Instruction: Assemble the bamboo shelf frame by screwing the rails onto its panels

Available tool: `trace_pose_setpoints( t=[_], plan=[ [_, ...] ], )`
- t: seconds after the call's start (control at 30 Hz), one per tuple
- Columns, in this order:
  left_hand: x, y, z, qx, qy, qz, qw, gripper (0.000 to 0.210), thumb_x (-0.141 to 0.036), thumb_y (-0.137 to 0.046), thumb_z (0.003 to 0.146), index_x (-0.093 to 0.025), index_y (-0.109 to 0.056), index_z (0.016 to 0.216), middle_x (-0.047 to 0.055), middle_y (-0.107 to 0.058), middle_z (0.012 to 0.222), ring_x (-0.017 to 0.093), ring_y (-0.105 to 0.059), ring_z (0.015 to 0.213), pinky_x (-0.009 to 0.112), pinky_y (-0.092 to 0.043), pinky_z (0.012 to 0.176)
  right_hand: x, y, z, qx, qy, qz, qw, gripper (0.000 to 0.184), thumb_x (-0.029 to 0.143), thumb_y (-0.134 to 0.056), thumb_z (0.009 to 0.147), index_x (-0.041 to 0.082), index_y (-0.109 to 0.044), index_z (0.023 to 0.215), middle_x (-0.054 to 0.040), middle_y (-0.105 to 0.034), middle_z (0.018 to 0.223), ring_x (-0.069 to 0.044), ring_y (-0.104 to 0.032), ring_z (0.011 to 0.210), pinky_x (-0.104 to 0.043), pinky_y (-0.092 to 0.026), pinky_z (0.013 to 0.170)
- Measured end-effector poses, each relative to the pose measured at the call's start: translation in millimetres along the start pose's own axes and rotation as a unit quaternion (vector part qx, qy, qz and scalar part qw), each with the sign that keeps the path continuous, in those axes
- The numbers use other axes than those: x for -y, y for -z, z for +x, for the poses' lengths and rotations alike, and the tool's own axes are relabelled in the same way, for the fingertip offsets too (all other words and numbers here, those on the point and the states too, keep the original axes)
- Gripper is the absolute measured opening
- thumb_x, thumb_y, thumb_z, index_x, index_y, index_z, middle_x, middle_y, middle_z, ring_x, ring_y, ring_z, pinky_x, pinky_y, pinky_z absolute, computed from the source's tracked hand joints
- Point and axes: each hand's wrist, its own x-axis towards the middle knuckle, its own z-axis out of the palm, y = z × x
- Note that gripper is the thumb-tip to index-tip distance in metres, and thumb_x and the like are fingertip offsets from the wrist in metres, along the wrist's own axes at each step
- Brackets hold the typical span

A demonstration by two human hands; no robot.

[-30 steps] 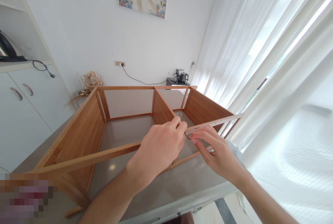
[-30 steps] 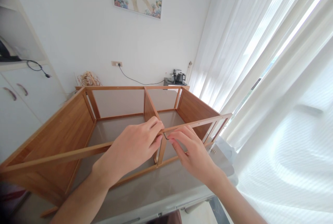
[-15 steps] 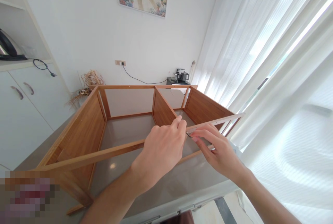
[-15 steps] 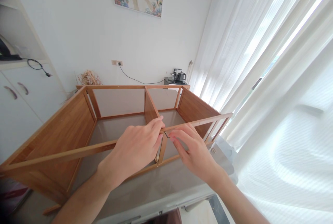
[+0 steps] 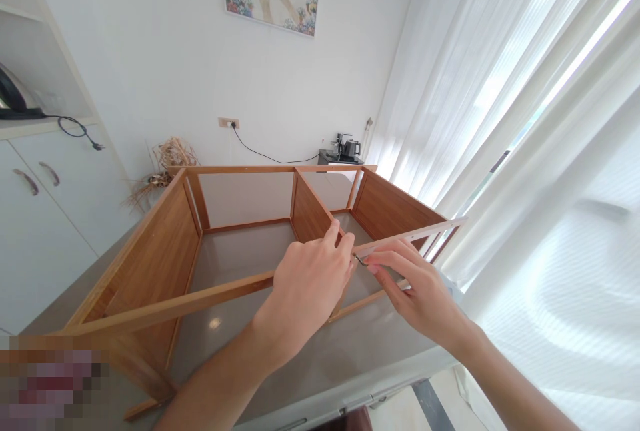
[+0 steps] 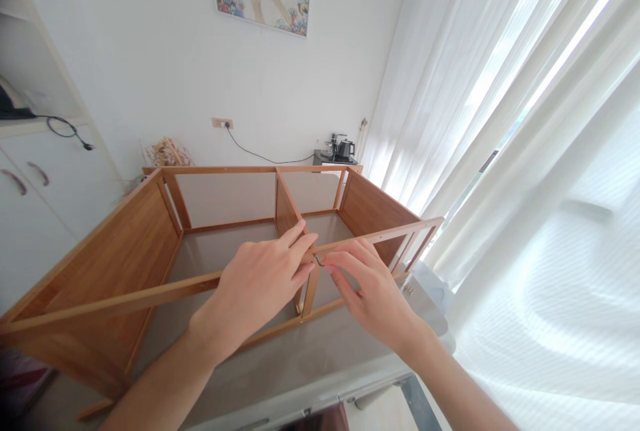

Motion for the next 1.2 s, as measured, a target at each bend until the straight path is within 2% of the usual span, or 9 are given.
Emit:
trace_pose_setpoints(
  t=[0.17,0.37,0.6,0.73,1.2],
  plan=[
    [-2,-2.5,0,0.000,0.016,0.016,1.000,0.039,-0.036,-0.042,0.100,-0.025,-0.052,0.136,0.012,-0.049,0.147,0.020,-0.071,0.075,0.028,-0.047,0.053,-1,-1,1,0.000,-0.004,0.003,1.000,0.018,0.013,-0.050,0.096,0.025,-0.061,0.106,-0.0055,-0.062,0.104,-0.019,-0.055,0.097,-0.036,-0.052,0.082],
    [-8,-2.2,0,-0.014,0.058,0.006,0.998,0.039,-0.043,-0.052,0.096,-0.027,-0.056,0.131,0.011,-0.053,0.144,0.020,-0.071,0.072,0.027,-0.046,0.053,1,-1,2,-0.011,0.005,0.001,1.000,0.019,0.012,-0.051,0.095,0.024,-0.061,0.105,-0.0058,-0.063,0.103,-0.019,-0.055,0.096,-0.035,-0.051,0.080],
    [-17,-6.4,1,-0.034,0.075,0.019,0.996,0.039,-0.037,-0.054,0.096,-0.020,-0.057,0.131,0.012,-0.060,0.137,0.021,-0.070,0.071,0.029,-0.044,0.051,0,-2,0,-0.009,-0.003,-0.001,1.000,0.018,0.014,-0.051,0.096,0.024,-0.062,0.105,-0.0062,-0.063,0.103,-0.020,-0.056,0.096,-0.036,-0.052,0.081],
    [-15,-7.0,1,-0.031,0.079,-0.001,0.996,0.042,-0.040,-0.058,0.093,-0.023,-0.057,0.132,0.010,-0.057,0.140,0.021,-0.071,0.072,0.028,-0.043,0.049,1,-1,1,-0.002,-0.006,0.003,1.000,0.019,0.015,-0.049,0.096,0.025,-0.063,0.106,-0.0066,-0.063,0.104,-0.021,-0.057,0.098,-0.038,-0.053,0.082],
    [-14,-5.6,1,-0.036,0.082,-0.028,0.996,0.039,-0.038,-0.057,0.094,-0.028,-0.058,0.132,0.008,-0.058,0.139,0.023,-0.073,0.082,0.028,-0.050,0.057,1,0,1,-0.013,0.003,0.001,1.000,0.020,0.015,-0.049,0.097,0.025,-0.062,0.108,-0.0065,-0.063,0.107,-0.020,-0.057,0.097,-0.039,-0.053,0.084]
  ],
)
